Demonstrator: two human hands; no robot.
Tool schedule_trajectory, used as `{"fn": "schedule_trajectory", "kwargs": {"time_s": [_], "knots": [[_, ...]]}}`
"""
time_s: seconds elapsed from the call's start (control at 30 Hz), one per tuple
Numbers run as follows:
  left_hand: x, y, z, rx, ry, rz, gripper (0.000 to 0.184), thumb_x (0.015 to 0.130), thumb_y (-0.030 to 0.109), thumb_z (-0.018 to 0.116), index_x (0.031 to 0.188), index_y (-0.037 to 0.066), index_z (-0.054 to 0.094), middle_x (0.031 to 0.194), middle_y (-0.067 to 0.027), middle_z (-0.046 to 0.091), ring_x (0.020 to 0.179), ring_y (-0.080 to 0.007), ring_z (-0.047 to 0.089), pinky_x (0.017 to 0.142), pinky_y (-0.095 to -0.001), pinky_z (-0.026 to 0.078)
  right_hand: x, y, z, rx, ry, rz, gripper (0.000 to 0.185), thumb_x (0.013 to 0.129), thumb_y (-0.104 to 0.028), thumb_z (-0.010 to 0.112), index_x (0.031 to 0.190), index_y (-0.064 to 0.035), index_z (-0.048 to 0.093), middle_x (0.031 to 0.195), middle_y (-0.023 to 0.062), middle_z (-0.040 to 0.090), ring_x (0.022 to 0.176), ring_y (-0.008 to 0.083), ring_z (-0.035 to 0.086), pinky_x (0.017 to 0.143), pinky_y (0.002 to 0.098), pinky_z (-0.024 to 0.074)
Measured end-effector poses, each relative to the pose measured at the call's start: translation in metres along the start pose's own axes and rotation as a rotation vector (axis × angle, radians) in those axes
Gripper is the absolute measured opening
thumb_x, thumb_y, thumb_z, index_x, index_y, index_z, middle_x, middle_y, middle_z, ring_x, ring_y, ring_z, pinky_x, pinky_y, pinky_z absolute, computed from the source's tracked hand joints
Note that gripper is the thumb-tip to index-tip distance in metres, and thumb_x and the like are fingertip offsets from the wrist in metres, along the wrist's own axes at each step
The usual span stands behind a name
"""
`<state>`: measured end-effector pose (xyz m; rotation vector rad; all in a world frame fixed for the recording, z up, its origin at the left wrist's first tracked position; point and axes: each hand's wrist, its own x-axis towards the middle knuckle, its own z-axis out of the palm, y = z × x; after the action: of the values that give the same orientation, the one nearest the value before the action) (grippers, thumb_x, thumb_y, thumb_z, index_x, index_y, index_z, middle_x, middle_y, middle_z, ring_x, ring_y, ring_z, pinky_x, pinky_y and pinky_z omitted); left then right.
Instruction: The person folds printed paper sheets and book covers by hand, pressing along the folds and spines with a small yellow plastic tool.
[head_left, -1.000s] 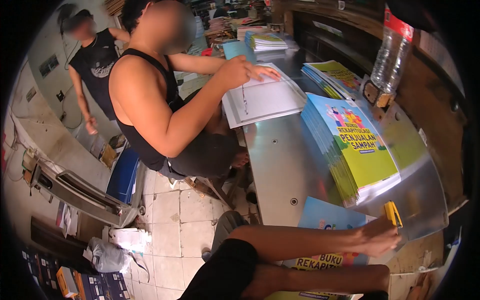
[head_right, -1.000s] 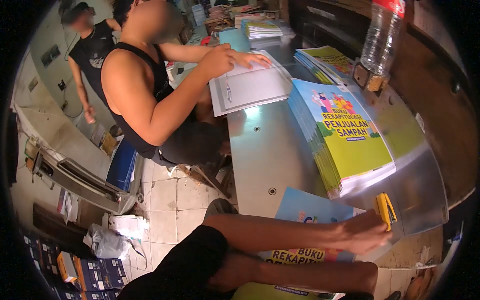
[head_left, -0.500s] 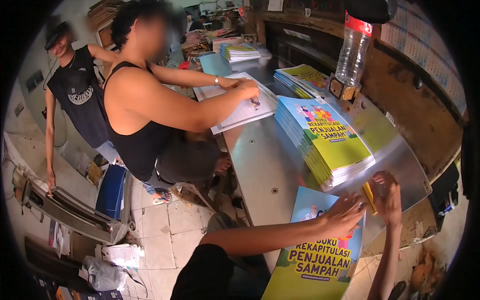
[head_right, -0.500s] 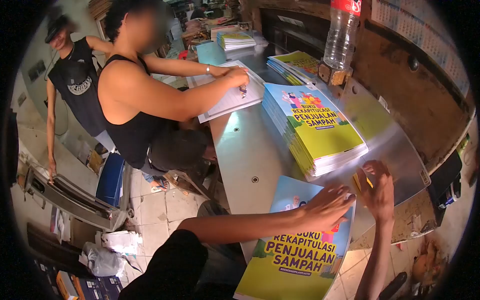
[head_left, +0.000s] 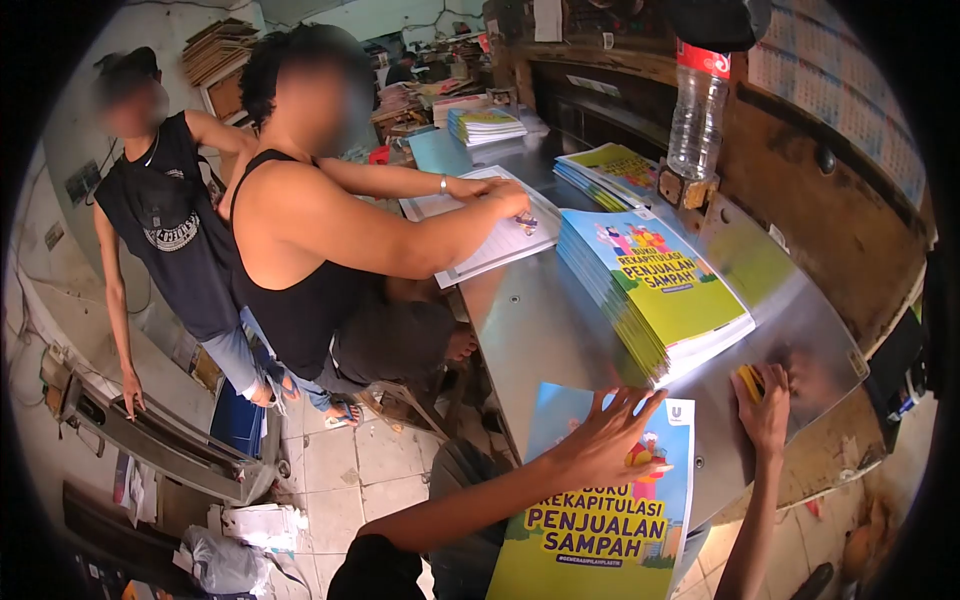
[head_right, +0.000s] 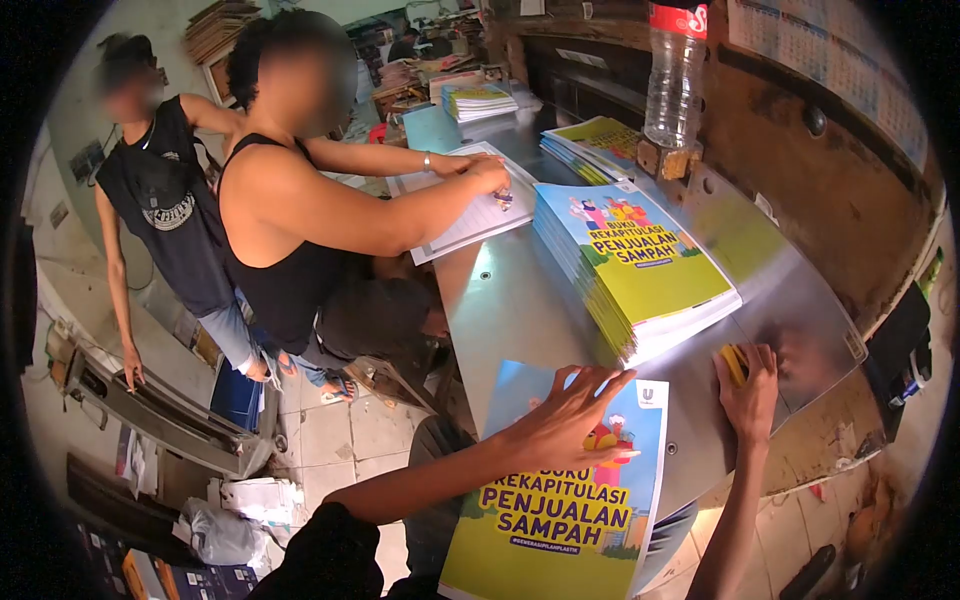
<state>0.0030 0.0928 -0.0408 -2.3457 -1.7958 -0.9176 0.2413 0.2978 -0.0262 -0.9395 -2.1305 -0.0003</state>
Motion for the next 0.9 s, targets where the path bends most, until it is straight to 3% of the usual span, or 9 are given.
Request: {"fn": "schedule_trajectory", "kwargs": {"time_s": [0.17, 0.37, 0.5, 0.67, 0.73, 0.8, 0.87, 0.9], "knots": [[0.003, 0.002, -0.002, -0.012, 0.023, 0.012, 0.096, 0.089, 0.058, 0.069, 0.152, -0.003, 0.033, 0.141, -0.0218, 0.049, 0.128, -0.0354, 0.048, 0.113, -0.0489, 0.027, 0.000, -0.002, -0.001, -0.037, -0.005, -0.007, 0.030, 0.088, -0.019, 0.077, 0.105, 0.0030, 0.066, 0.102, 0.0194, 0.063, 0.097, 0.0404, 0.061, 0.086, 0.0479, 0.0499], [0.002, 0.004, -0.009, 0.030, 0.064, 0.025, 0.090, 0.089, 0.053, 0.072, 0.151, -0.002, 0.037, 0.141, -0.0178, 0.050, 0.125, -0.0290, 0.051, 0.112, -0.0461, 0.030, 0.000, -0.005, -0.003, -0.023, -0.004, 0.004, 0.030, 0.088, -0.019, 0.077, 0.105, 0.0030, 0.066, 0.101, 0.0201, 0.063, 0.096, 0.0411, 0.061, 0.085, 0.0483, 0.0503], [0.003, 0.006, -0.011, 0.010, 0.051, 0.011, 0.087, 0.090, 0.051, 0.072, 0.151, -0.001, 0.038, 0.141, -0.0172, 0.051, 0.127, -0.0294, 0.050, 0.114, -0.0464, 0.030, 0.002, -0.004, -0.002, 0.012, -0.010, 0.015, 0.030, 0.087, -0.019, 0.077, 0.104, 0.0028, 0.067, 0.100, 0.0207, 0.063, 0.095, 0.0411, 0.061, 0.084, 0.0483, 0.0507], [0.003, 0.007, -0.019, -0.167, 0.073, -0.093, 0.089, 0.081, 0.044, 0.083, 0.151, 0.008, 0.042, 0.138, -0.0169, 0.052, 0.131, -0.0335, 0.046, 0.115, -0.0479, 0.031, 0.005, -0.001, -0.006, 0.009, 0.037, -0.046, 0.027, 0.086, -0.017, 0.078, 0.104, 0.0010, 0.068, 0.100, 0.0201, 0.065, 0.096, 0.0408, 0.061, 0.085, 0.0467, 0.0503], [0.007, 0.016, -0.026, -0.229, 0.116, -0.169, 0.081, 0.076, 0.040, 0.088, 0.142, 0.009, 0.053, 0.131, -0.0155, 0.054, 0.128, -0.0339, 0.046, 0.113, -0.0478, 0.035, 0.004, -0.014, -0.019, 0.012, 0.249, -0.009, 0.025, 0.085, -0.015, 0.078, 0.103, 0.0008, 0.069, 0.101, 0.0201, 0.066, 0.097, 0.0393, 0.061, 0.087, 0.0448, 0.0497], [0.009, 0.006, -0.030, -0.132, 0.146, -0.018, 0.055, 0.072, 0.033, 0.092, 0.115, 0.006, 0.070, 0.118, -0.0118, 0.058, 0.114, -0.0311, 0.055, 0.104, -0.0444, 0.041, -0.008, -0.029, -0.028, 0.110, 0.299, 0.017, 0.022, 0.085, -0.012, 0.078, 0.100, 0.0010, 0.070, 0.100, 0.0198, 0.068, 0.094, 0.0358, 0.064, 0.085, 0.0432, 0.0507], [0.014, 0.008, -0.038, -0.200, 0.252, 0.043, 0.047, 0.077, 0.025, 0.089, 0.110, 0.001, 0.066, 0.107, -0.0106, 0.063, 0.103, -0.0273, 0.060, 0.098, -0.0395, 0.043, -0.029, -0.059, -0.030, 0.369, 0.211, 0.189, 0.016, 0.089, -0.008, 0.074, 0.101, 0.0029, 0.073, 0.093, 0.0166, 0.073, 0.081, 0.0235, 0.070, 0.074, 0.0394, 0.0562], [0.011, 0.004, -0.035, -0.208, 0.246, 0.050, 0.047, 0.077, 0.025, 0.089, 0.110, 0.001, 0.066, 0.107, -0.0106, 0.063, 0.103, -0.0273, 0.060, 0.098, -0.0395, 0.043, -0.037, -0.072, -0.033, 0.423, 0.131, 0.238, 0.016, 0.090, -0.007, 0.073, 0.101, 0.0035, 0.073, 0.093, 0.0167, 0.073, 0.079, 0.0222, 0.070, 0.073, 0.0379, 0.0574]]}}
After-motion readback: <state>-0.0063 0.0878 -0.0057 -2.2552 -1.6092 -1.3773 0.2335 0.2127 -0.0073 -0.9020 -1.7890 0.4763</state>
